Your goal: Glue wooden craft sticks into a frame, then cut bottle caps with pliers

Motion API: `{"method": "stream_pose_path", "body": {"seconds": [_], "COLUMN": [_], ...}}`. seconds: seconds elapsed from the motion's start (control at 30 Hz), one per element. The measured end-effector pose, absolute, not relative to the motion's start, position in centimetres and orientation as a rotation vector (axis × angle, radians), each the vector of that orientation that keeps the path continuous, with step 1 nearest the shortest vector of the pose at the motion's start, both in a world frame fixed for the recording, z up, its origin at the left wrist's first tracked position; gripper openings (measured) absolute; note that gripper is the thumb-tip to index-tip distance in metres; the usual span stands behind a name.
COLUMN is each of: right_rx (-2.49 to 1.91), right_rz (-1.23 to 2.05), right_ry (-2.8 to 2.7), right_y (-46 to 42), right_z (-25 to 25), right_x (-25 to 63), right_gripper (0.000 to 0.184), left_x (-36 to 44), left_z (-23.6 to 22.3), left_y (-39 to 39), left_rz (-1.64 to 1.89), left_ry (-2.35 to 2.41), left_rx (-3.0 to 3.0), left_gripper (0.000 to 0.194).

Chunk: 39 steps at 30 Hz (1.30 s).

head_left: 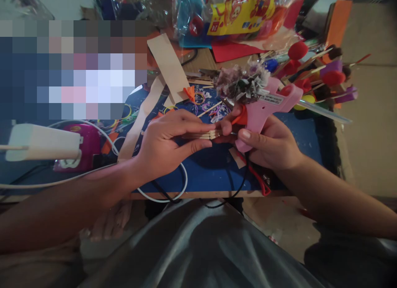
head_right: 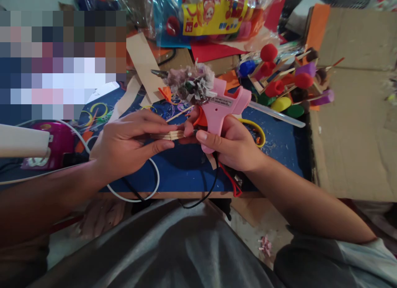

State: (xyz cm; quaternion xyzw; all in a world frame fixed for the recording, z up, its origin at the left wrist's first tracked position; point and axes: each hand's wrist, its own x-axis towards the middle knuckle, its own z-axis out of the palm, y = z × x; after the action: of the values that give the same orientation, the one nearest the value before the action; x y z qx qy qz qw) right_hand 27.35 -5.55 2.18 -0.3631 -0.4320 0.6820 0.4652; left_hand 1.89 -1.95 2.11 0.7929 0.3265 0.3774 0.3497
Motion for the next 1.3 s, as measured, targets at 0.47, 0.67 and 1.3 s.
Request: {"method": "stream_pose_path", "body": {"seconds": [0.47,0.67,1.3], "right_rx": [-0.825,-0.946,-0.781], "right_rz": [1.709,1.66,1.632], "right_ry": [-1.172,-1.253,-1.222], "right_y": [-6.1,-6.2,-6.1], "right_z": [1.9,1.1,1.2], "right_x": [27.9,28.4,28.1], "right_gripper": [0.032,0.039,0.02], "left_x": [1.9,1.9,2.2], "left_z": [1.8,1.3,1.0], "left_y": [-2.0,-1.5,-1.4], "left_rz": [1.035,1.139,1.254], "left_ry": [0.843,0.753,0.673], "left_rx": [2.111,2.157,2.115], "left_gripper": [0.02,0.019,0.021]}}
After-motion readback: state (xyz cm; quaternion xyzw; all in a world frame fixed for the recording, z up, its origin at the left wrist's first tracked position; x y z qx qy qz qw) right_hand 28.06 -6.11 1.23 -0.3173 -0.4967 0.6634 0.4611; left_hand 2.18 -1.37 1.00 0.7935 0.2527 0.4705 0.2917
